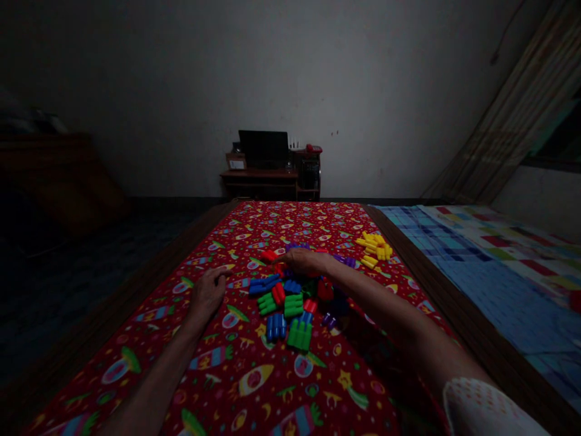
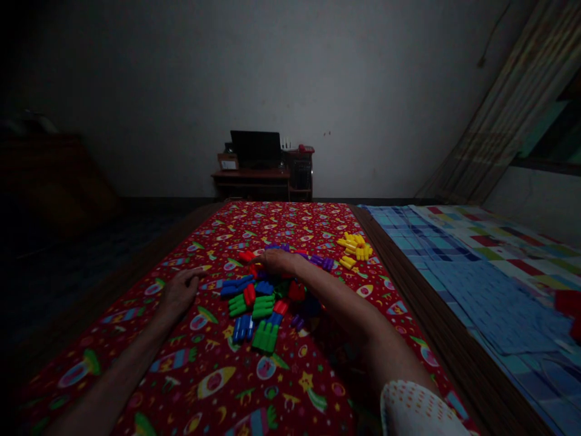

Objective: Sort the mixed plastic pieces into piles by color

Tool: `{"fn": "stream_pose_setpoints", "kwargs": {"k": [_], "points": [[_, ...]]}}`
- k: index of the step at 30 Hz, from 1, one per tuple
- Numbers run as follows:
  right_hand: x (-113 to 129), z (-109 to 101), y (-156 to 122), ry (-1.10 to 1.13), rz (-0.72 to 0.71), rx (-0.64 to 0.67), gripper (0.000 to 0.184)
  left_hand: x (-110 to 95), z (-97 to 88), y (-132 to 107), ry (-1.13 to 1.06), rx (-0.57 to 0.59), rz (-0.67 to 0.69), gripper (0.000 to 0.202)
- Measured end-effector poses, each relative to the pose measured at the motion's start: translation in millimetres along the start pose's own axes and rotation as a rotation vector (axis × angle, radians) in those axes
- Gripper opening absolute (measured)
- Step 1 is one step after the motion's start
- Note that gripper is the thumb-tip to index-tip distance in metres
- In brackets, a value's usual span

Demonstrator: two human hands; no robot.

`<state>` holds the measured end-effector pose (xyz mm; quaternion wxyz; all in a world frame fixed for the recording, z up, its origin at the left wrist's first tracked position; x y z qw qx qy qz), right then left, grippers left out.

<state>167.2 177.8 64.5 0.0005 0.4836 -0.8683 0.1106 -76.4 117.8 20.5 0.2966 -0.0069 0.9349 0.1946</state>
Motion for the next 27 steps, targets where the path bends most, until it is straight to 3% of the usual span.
{"fn": "stream_pose_setpoints", "kwargs": {"k": [6,12,17,21,23,27], "points": [[-3,-8,3,0.145,-0.017,-0.053,0.028,0,0.6,0,-0.011,-0.005,-0.015,0.031],[-2,-2,5,0.144,-0.079,-0.105,0.018,-1,1.0,0,-0.014,0.001,-0.024,0.034],[-7,-3,-1,0.202,-0.088,-0.212,0.012,-1,0.2,-1,0.009,0.018,-0.026,0.035],[-42,-25,-33,0.251,0.049,-0.343,0.012,1,1.3,0,0.012,0.017,-0.022,0.036],[-71,-37,-58,0.242,0.209,-0.377,0.015,2,1.9,0,0.003,0.009,-0.018,0.034],[-126,-43,-114,0.115,0.58,-0.224,0.021,5,3.8,2,0.011,0.009,-0.006,0.033]]}}
Point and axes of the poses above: each hand's wrist, its own y-axis towards the middle knuckle, its own z-axis out of the palm, x = y × z, the point moved 5 cm from there along y, towards the middle knuckle, and after that the axes turned 7 degrees about x, right-handed, at the moved point
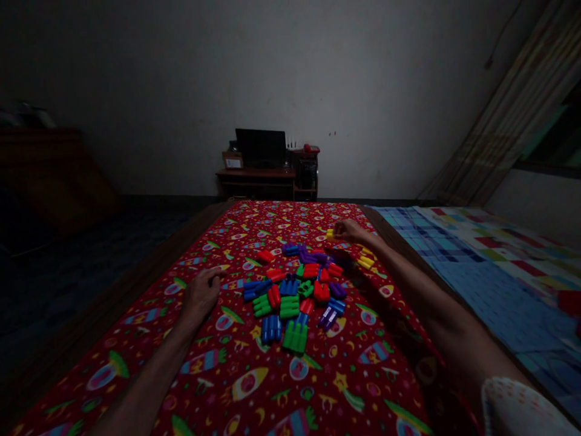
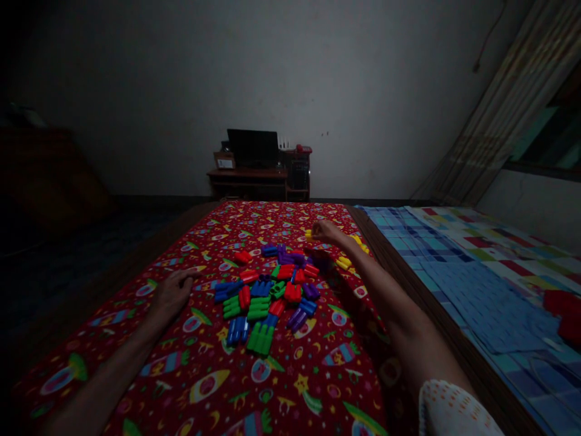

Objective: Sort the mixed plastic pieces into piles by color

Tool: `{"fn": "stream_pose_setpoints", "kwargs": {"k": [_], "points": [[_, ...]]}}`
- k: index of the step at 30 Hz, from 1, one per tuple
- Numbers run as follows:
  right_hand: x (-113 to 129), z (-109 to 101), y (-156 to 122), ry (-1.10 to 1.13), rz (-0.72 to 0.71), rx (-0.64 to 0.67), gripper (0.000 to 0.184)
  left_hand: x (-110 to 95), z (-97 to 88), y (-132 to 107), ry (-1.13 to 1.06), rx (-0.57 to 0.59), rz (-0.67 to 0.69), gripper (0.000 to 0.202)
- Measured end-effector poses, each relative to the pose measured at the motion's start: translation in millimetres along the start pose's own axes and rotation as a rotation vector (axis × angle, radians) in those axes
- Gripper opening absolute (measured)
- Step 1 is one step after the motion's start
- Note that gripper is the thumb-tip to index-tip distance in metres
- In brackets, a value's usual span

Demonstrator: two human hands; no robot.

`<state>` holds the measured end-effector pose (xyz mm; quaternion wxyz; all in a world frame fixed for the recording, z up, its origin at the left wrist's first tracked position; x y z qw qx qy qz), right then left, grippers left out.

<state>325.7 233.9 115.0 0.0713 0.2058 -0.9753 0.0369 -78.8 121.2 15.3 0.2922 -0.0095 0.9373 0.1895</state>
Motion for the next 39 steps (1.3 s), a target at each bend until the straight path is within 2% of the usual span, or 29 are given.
{"fn": "stream_pose_setpoints", "kwargs": {"k": [4,9,12,15,20,23,25,29,31,35,39], "points": [[-40,-2,-17,-0.074,0.081,0.117,0.017,5,2.4,2,0.016,-0.008,0.014,0.036],[-58,-1,-24,-0.148,0.157,0.118,0.02,10,4.0,3,0.031,-0.012,0.021,0.036],[-61,-8,-32,-0.177,0.189,0.041,0.022,11,3.3,3,0.041,-0.005,0.015,0.036],[-57,-6,-49,-0.178,0.124,-0.024,0.023,9,2.1,3,0.046,0.004,0.006,0.038],[-57,35,-85,-0.272,-0.04,-0.04,0.022,10,2.4,3,0.054,0.023,-0.015,0.04],[-63,60,-97,-0.36,-0.046,-0.098,0.025,10,2.2,4,0.05,0.01,0.004,0.038],[-66,68,-98,-0.381,-0.031,-0.13,0.026,11,1.6,4,0.059,0.005,0.009,0.037],[-71,60,-94,-0.387,-0.055,-0.222,0.034,9,0.8,4,0.073,0.027,0.028,0.037],[-75,55,-92,-0.401,-0.045,-0.229,0.037,7,0.3,4,0.072,0.026,0.034,0.038],[-82,61,-92,-0.406,-0.03,-0.194,0.033,7,0.7,4,0.07,0.022,0.026,0.037],[-77,62,-87,-0.382,-0.046,-0.264,0.034,8,0.8,4,0.062,0.031,0.015,0.038]]}}
Point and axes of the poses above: each hand's wrist, its own y-axis towards the middle knuckle, its own z-axis out of the palm, x = y × z, the point moved 5 cm from there along y, towards the middle knuckle, and after that the axes turned 7 degrees about x, right-handed, at the moved point
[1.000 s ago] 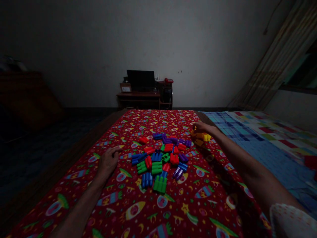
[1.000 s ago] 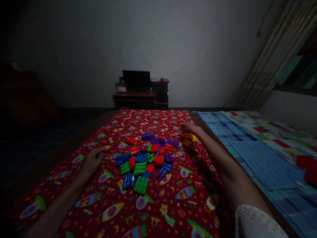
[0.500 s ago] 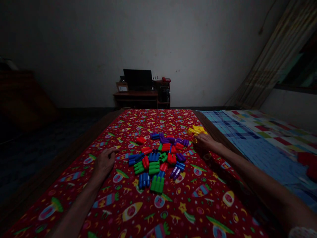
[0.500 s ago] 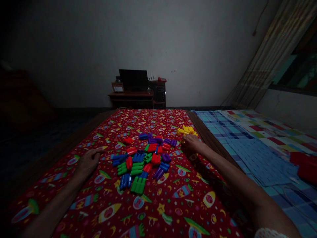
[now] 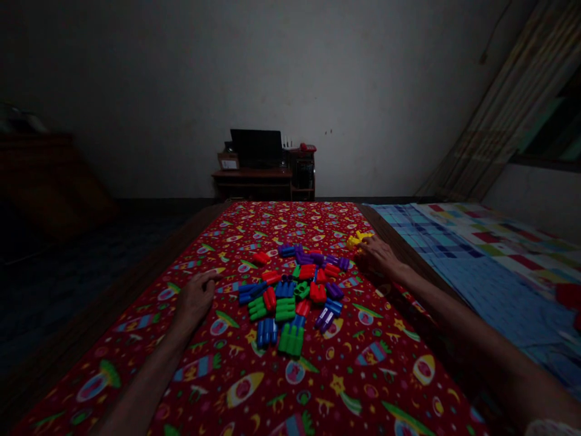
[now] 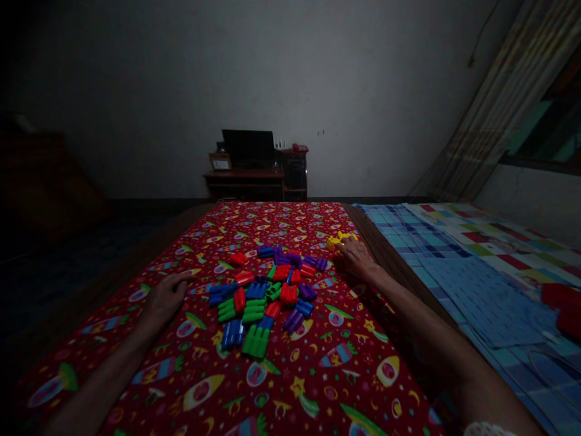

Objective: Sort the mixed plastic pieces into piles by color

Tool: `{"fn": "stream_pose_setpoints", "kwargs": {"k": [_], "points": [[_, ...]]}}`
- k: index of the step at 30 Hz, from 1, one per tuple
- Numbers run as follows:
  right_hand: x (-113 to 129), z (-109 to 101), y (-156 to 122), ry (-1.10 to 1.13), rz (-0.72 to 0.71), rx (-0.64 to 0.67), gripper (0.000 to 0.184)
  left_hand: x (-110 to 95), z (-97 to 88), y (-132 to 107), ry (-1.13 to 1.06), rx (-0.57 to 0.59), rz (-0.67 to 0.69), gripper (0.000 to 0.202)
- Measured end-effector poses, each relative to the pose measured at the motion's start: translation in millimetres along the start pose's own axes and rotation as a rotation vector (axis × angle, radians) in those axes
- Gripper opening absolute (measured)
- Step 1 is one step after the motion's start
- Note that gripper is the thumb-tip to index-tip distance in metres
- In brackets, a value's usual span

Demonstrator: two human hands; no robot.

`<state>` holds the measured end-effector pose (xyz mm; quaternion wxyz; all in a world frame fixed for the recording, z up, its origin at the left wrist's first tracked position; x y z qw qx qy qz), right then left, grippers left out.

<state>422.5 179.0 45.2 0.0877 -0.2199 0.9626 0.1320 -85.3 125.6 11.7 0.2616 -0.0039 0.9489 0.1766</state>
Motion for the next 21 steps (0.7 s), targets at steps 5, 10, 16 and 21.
{"fn": "stream_pose_setpoints", "kwargs": {"k": [5,10,16,21], "points": [[25,-7,41,-0.036,-0.062,0.037,0.032,-1,-0.3,-1,0.004,0.007,0.01,0.039],[32,10,56,-0.082,-0.099,0.143,0.023,-1,-0.3,-3,-0.005,-0.031,0.0,0.038],[8,18,34,0.068,0.027,0.073,0.032,1,1.3,-1,-0.028,-0.038,0.008,0.034],[18,-6,29,0.226,0.006,-0.036,0.037,0,1.0,-1,-0.019,-0.025,0.013,0.034]]}}
Point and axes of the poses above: each hand's wrist, its own y-axis towards the middle knuckle, its own z-axis out of the palm, x = y × z, the point moved 5 cm from there along y, towards the middle knuckle, and after that the axes turned 7 degrees about x, right-handed, at the moved point
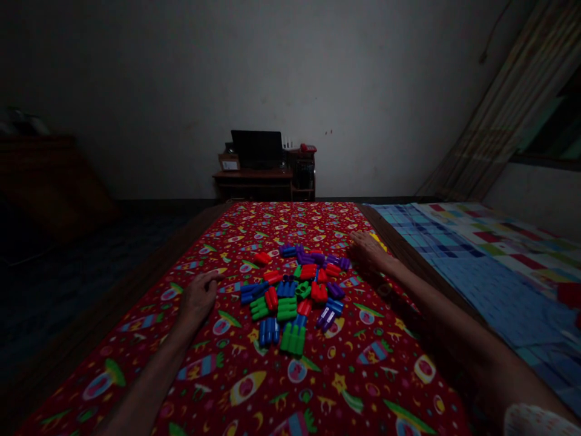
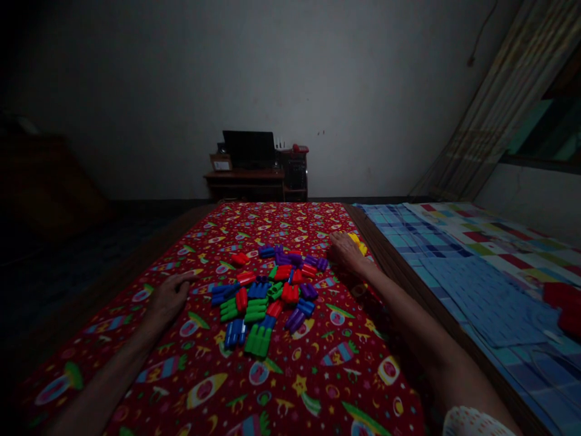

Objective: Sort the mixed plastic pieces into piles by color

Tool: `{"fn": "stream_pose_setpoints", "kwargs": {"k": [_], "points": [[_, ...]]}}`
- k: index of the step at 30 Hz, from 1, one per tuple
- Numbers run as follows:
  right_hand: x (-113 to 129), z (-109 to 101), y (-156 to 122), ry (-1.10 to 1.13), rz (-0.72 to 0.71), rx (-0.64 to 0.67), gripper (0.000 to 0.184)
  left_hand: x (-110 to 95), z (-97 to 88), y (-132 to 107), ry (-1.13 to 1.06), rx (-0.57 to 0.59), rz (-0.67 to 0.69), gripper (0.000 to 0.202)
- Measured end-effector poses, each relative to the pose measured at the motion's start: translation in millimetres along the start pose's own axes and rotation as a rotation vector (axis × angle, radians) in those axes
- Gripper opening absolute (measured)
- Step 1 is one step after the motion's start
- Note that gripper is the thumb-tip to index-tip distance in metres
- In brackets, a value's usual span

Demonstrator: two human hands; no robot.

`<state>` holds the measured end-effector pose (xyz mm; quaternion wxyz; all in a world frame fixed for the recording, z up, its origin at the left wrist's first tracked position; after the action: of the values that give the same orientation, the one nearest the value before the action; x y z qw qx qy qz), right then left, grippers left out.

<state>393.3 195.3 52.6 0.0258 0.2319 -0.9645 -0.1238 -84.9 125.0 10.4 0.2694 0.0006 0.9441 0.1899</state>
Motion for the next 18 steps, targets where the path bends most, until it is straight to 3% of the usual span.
{"fn": "stream_pose_setpoints", "kwargs": {"k": [3,8,14,18], "points": [[32,-1,-14,0.149,-0.051,-0.057,0.038,-1,0.0,-1,-0.002,0.006,-0.011,0.036],[77,25,-34,0.357,-0.036,-0.119,0.049,-3,0.0,-1,-0.03,-0.005,-0.024,0.037],[77,38,-2,0.466,0.213,-0.164,0.052,-7,-1.3,-1,-0.037,-0.022,-0.007,0.034],[105,32,9,0.623,0.18,-0.103,0.053,-9,-2.1,-2,-0.041,-0.032,-0.02,0.034]]}}
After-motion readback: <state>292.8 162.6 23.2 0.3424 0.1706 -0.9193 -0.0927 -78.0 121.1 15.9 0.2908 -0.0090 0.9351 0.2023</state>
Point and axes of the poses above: each hand's wrist, its own y-axis towards the middle knuckle, its own z-axis out of the palm, x = y × z, the point moved 5 cm from there along y, towards the middle knuckle, and after that the axes turned 7 degrees about x, right-handed, at the moved point
